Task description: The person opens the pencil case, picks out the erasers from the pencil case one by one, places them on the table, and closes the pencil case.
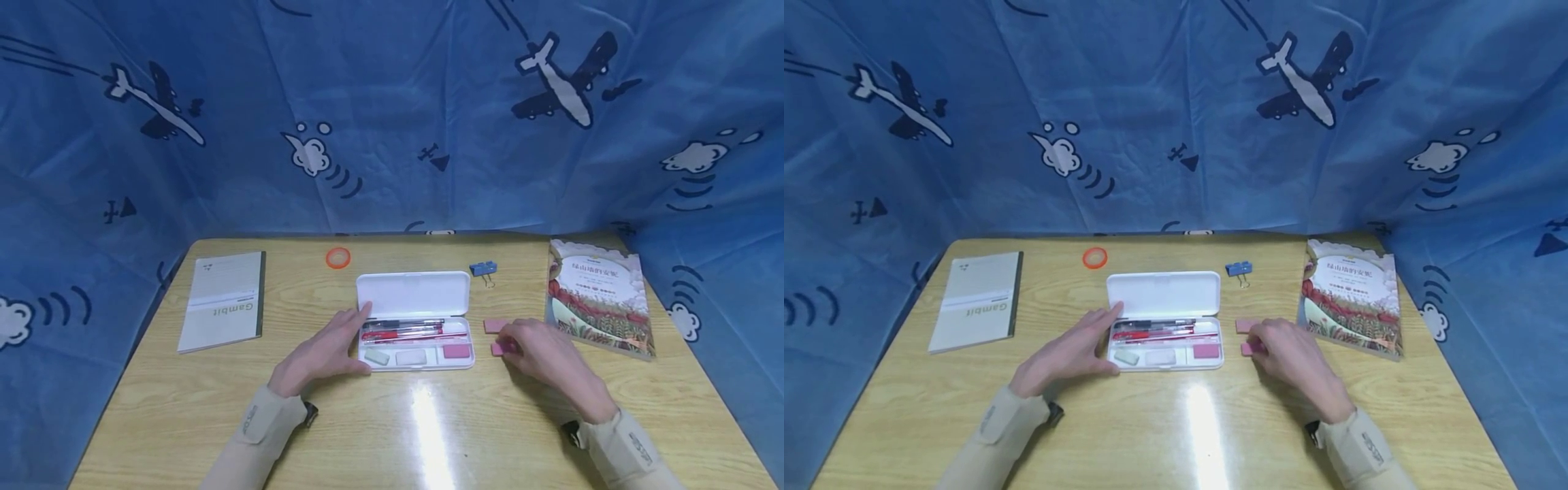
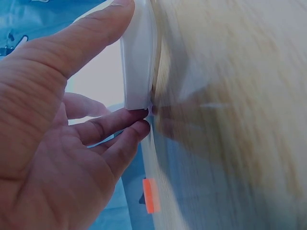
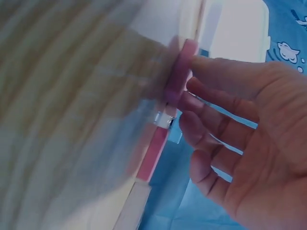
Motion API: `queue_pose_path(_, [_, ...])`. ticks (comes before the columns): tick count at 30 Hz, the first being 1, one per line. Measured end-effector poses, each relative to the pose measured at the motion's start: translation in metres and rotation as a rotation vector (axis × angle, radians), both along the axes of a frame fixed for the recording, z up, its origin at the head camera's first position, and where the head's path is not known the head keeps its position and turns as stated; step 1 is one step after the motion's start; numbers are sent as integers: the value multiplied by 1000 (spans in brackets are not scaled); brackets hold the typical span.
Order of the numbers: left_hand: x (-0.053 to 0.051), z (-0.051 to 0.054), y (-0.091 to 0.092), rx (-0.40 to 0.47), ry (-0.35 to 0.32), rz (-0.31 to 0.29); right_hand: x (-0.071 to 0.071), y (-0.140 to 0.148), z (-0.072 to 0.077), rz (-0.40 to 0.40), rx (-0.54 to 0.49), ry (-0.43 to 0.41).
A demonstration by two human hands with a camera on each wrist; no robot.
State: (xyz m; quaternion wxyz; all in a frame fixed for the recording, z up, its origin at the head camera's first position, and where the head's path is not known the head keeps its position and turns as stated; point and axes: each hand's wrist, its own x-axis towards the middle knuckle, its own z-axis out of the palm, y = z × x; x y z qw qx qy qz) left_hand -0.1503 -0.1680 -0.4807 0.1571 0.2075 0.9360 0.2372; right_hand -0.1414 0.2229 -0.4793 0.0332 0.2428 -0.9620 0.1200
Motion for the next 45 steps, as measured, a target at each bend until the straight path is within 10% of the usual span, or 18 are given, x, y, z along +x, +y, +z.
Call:
queue_pose_path(8, [0,0,0,3,0,9,0,-27,9,78,-54,110])
queue_pose_path(27, [1,0,-2,20,-12,2,8,-144,16,370,-77,78])
queue_pose_path(45, [1,2,-1,20,-8,-10,13,-173,14,361,37,-156])
